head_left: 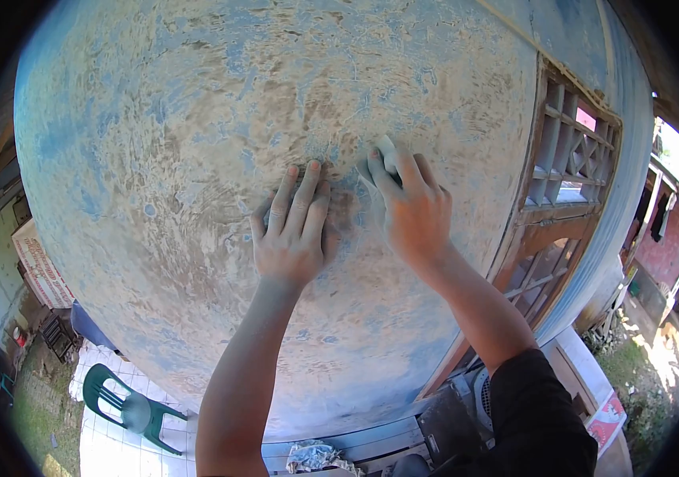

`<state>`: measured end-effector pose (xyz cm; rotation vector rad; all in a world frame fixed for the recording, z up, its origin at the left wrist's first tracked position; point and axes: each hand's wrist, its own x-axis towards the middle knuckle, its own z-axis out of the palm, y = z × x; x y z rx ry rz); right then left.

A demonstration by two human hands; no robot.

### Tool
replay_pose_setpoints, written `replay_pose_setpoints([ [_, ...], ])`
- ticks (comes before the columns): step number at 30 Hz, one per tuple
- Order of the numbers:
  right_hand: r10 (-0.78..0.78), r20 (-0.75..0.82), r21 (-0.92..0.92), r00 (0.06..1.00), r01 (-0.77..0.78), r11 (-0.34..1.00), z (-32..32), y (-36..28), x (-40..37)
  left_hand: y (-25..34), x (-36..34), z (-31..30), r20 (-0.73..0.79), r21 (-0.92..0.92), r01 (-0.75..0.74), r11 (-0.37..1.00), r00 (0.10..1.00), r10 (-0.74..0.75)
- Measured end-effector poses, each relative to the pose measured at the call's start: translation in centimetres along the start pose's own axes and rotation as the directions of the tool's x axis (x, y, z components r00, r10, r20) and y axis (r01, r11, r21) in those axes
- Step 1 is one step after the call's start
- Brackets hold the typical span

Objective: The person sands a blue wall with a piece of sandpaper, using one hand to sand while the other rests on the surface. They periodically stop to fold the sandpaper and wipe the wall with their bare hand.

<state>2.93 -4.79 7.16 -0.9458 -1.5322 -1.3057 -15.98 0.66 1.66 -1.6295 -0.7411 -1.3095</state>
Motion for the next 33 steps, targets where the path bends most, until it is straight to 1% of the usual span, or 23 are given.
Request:
replay_pose_setpoints([
  [2,-0.017,0.058,-0.036,0.998,0.019,0.999,-1.1,0.0,-1.1,0.0,0.1,0.1,-0.006,-0.001,-0.002,1.000,1.000,0.002],
  [3,-0.015,0.048,-0.031,0.999,0.016,0.999,-1.5,-0.4,-1.3,-0.1,0.1,0.1,-0.008,0.007,-0.008,1.000,1.000,0.008],
  [5,0.052,0.141,-0.069,0.989,-0.042,0.997,-2.1,-0.8,-1.0,0.0,-0.1,0.2,-0.006,-0.004,-0.004,1.000,1.000,0.004],
  [6,0.043,0.135,-0.067,0.990,-0.035,0.997,-1.7,-1.0,-0.7,0.0,-0.1,0.3,-0.018,-0.008,-0.002,1.000,1.000,0.002],
  [8,0.104,0.162,0.005,0.981,-0.106,0.994,-0.6,-1.8,-0.2,0.0,-0.2,0.4,-0.019,-0.001,-0.001,1.000,1.000,0.001],
  [9,0.101,0.163,0.004,0.981,-0.104,0.995,-0.3,-1.9,-0.1,0.0,-0.2,0.4,-0.013,0.001,-0.005,1.000,1.000,0.005],
  [11,0.092,0.092,0.014,0.992,-0.093,0.996,0.1,-1.9,-0.1,-0.2,-0.2,0.3,-0.009,0.013,-0.008,1.000,1.000,0.009],
  [12,0.091,0.095,0.015,0.991,-0.093,0.996,0.1,-1.6,-0.5,-0.1,-0.1,0.3,-0.009,0.027,-0.018,0.999,1.000,0.018],
  [14,0.029,-0.010,-0.059,1.000,-0.029,0.998,0.2,-1.0,-2.0,0.2,-0.1,0.1,0.007,0.027,-0.016,1.000,1.000,0.015],
  [15,0.035,-0.015,-0.058,0.999,-0.035,0.998,0.0,-0.4,-2.8,0.1,0.0,0.0,0.015,0.033,-0.015,0.999,1.000,0.015],
  [17,0.003,0.039,-0.043,0.999,-0.001,0.999,-0.3,0.4,-4.1,0.1,-0.2,0.3,-0.002,0.036,-0.024,0.999,1.000,0.024],
  [21,-0.008,0.026,-0.022,1.000,0.009,1.000,1.2,0.4,-2.1,0.0,-0.2,0.5,-0.030,0.021,-0.019,1.000,0.999,0.020],
  [23,0.039,-0.013,0.010,0.999,-0.039,0.999,1.4,-0.3,-0.6,-0.1,-0.2,0.3,-0.020,0.021,-0.019,1.000,1.000,0.019],
  [27,0.057,0.013,0.026,0.998,-0.058,0.998,0.1,0.2,-2.0,-0.2,-0.2,0.3,-0.021,0.020,-0.039,0.999,0.999,0.040],
  [29,0.046,0.069,0.013,0.997,-0.047,0.999,0.2,0.5,-3.6,0.0,-0.3,0.4,-0.033,0.012,-0.041,0.999,0.999,0.041],
  [33,0.043,0.055,0.073,0.998,-0.046,0.996,1.3,0.2,-1.9,0.0,-0.3,0.6,-0.048,0.015,-0.035,0.999,0.998,0.036],
])
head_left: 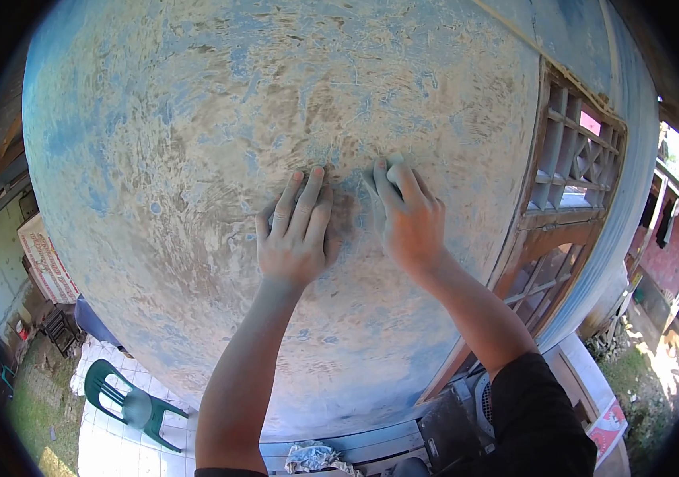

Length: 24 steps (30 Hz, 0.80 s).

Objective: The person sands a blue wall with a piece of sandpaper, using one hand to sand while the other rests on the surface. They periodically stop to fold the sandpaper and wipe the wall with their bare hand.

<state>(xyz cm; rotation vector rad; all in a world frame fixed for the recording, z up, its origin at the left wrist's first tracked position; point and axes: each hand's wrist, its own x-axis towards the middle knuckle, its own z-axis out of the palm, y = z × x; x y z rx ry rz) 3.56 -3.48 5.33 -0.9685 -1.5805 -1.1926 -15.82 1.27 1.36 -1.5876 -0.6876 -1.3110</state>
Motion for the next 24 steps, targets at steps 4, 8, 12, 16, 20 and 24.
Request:
replay_pose_setpoints([
  [4,-0.019,-0.054,0.022,0.998,0.020,1.000,-0.4,0.1,1.2,0.1,0.1,-0.2,0.035,0.013,0.002,1.000,0.999,-0.002],
  [8,-0.019,0.004,0.009,1.000,0.019,1.000,-0.7,0.3,-1.7,0.1,0.0,-0.3,0.032,0.004,-0.001,1.000,0.999,0.001],
  [12,-0.033,-0.005,0.031,0.999,0.033,0.999,0.1,0.2,-0.3,0.1,-0.1,0.0,-0.007,0.005,0.000,1.000,1.000,0.000],
  [16,-0.007,-0.017,0.038,1.000,0.008,0.999,-0.3,0.0,1.1,0.2,0.2,-0.3,0.001,0.007,0.027,1.000,1.000,-0.027],
  [20,0.024,-0.024,0.015,0.999,-0.023,1.000,-0.6,0.0,-1.9,0.1,0.1,-0.7,0.041,0.022,-0.011,1.000,0.999,0.010],
  [24,0.001,-0.040,0.023,0.999,0.000,1.000,0.2,-0.3,-0.5,0.1,0.1,-0.4,0.013,0.003,0.006,1.000,1.000,-0.006],
])
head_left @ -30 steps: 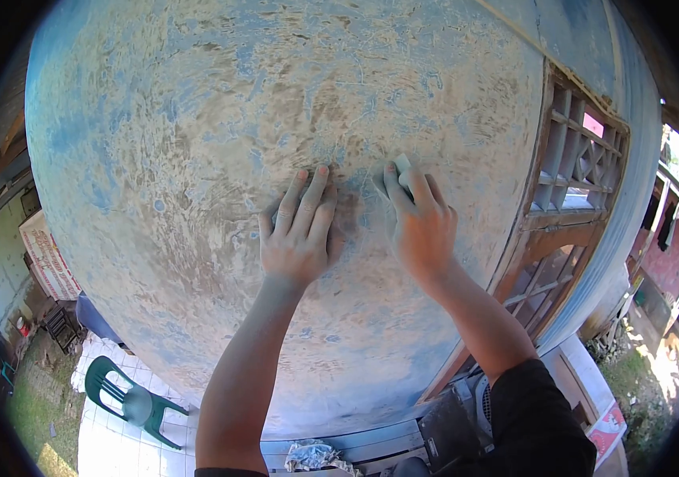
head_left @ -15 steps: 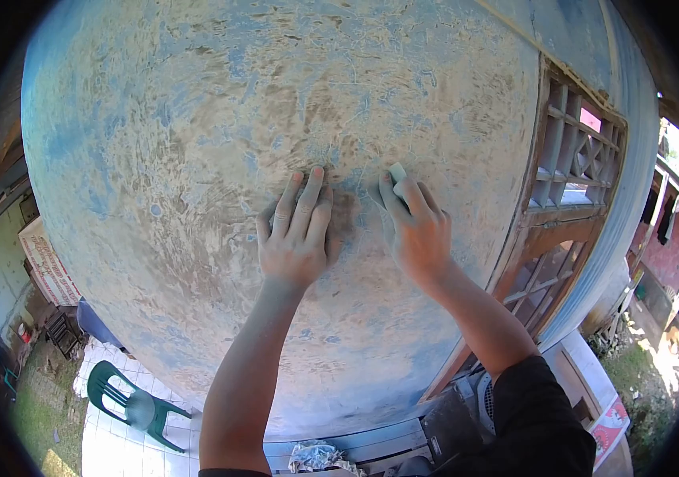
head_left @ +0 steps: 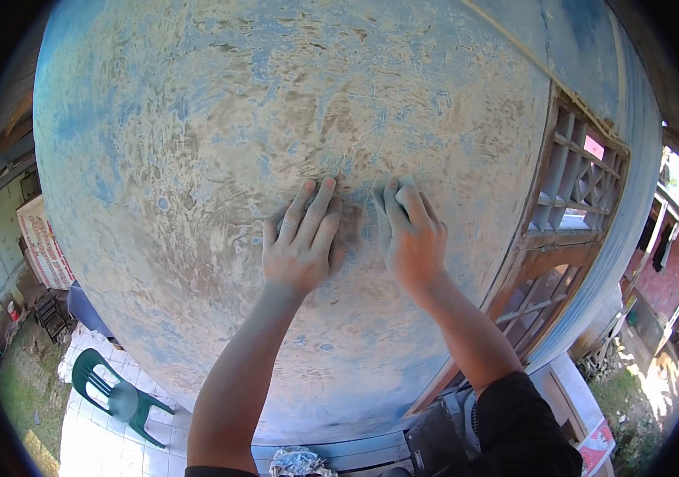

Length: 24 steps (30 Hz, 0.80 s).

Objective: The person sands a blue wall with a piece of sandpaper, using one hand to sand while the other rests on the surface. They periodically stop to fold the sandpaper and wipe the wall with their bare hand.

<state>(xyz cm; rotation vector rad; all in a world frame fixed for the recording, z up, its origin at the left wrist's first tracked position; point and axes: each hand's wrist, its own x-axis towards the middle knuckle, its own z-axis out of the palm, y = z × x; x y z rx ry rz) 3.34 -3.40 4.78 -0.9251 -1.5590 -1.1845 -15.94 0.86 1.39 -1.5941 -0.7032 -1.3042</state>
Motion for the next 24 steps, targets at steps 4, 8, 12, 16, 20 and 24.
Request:
replay_pose_setpoints([
  [4,0.036,-0.030,0.035,0.999,-0.035,0.999,0.2,-0.4,1.5,-0.1,0.2,0.0,-0.008,-0.008,0.006,1.000,1.000,-0.006],
  [8,0.066,-0.060,0.022,0.996,-0.064,0.998,-0.5,-0.5,-1.1,-0.1,0.1,-0.1,-0.011,-0.026,-0.007,1.000,1.000,0.007],
  [12,0.089,-0.024,0.016,0.996,-0.089,0.996,-0.3,-0.3,-1.5,0.0,0.1,-0.1,-0.017,-0.030,-0.002,1.000,1.000,0.002],
  [16,0.056,-0.013,0.027,0.998,-0.056,0.998,-0.4,-0.4,2.1,0.0,-0.1,0.3,-0.020,-0.025,-0.002,1.000,1.000,0.001],
  [20,0.056,-0.030,0.008,0.998,-0.055,0.998,-0.8,-0.6,0.7,0.1,-0.1,0.0,-0.011,-0.013,-0.002,1.000,1.000,0.002],
  [24,0.040,-0.020,0.011,0.999,-0.040,0.999,-0.2,0.0,-1.4,0.2,-0.5,0.1,-0.013,-0.028,0.004,1.000,1.000,-0.004],
])
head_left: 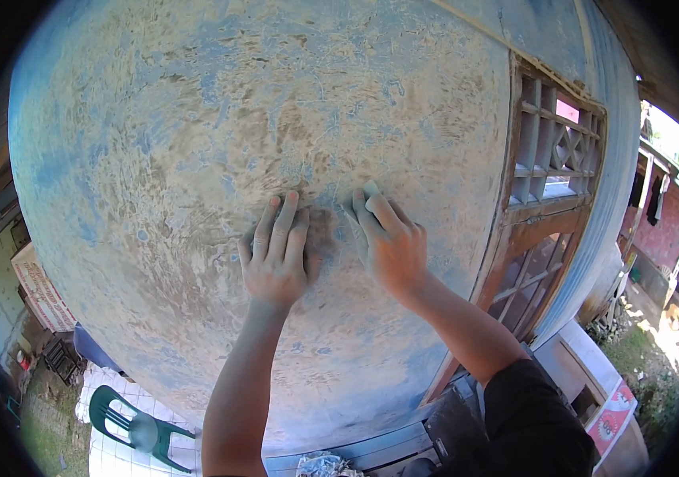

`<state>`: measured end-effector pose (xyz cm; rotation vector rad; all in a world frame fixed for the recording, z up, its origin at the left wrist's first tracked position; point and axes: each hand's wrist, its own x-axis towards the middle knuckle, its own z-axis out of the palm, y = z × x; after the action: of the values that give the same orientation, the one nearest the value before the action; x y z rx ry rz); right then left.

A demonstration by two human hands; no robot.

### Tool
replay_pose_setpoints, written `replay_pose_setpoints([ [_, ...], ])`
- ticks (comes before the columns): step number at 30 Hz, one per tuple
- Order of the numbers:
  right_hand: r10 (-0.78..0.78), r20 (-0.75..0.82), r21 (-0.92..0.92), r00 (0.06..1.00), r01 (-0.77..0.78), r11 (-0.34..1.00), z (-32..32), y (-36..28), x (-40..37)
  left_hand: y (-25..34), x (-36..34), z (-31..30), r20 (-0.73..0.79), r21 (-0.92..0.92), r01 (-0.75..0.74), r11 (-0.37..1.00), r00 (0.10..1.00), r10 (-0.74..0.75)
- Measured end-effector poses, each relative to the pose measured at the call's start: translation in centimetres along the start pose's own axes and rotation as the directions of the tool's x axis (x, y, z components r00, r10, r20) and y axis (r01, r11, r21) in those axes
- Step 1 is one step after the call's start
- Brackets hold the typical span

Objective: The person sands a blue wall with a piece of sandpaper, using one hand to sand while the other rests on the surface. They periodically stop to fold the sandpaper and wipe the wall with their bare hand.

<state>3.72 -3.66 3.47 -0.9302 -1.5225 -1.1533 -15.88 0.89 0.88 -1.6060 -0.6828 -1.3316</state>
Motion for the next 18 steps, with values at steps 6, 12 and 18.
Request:
replay_pose_setpoints([
  [6,-0.035,0.002,0.038,0.999,0.035,0.999,0.3,0.1,3.2,-0.1,-0.1,0.1,0.001,-0.004,-0.004,1.000,1.000,0.004],
  [12,-0.040,0.011,0.023,0.999,0.039,0.999,-0.3,1.1,-0.1,0.1,-0.1,-0.1,0.022,-0.001,0.004,1.000,1.000,-0.004],
  [18,-0.093,0.066,0.016,0.993,0.092,0.996,-0.1,1.3,2.7,0.1,-0.2,0.2,0.010,0.016,0.007,1.000,1.000,-0.007],
])
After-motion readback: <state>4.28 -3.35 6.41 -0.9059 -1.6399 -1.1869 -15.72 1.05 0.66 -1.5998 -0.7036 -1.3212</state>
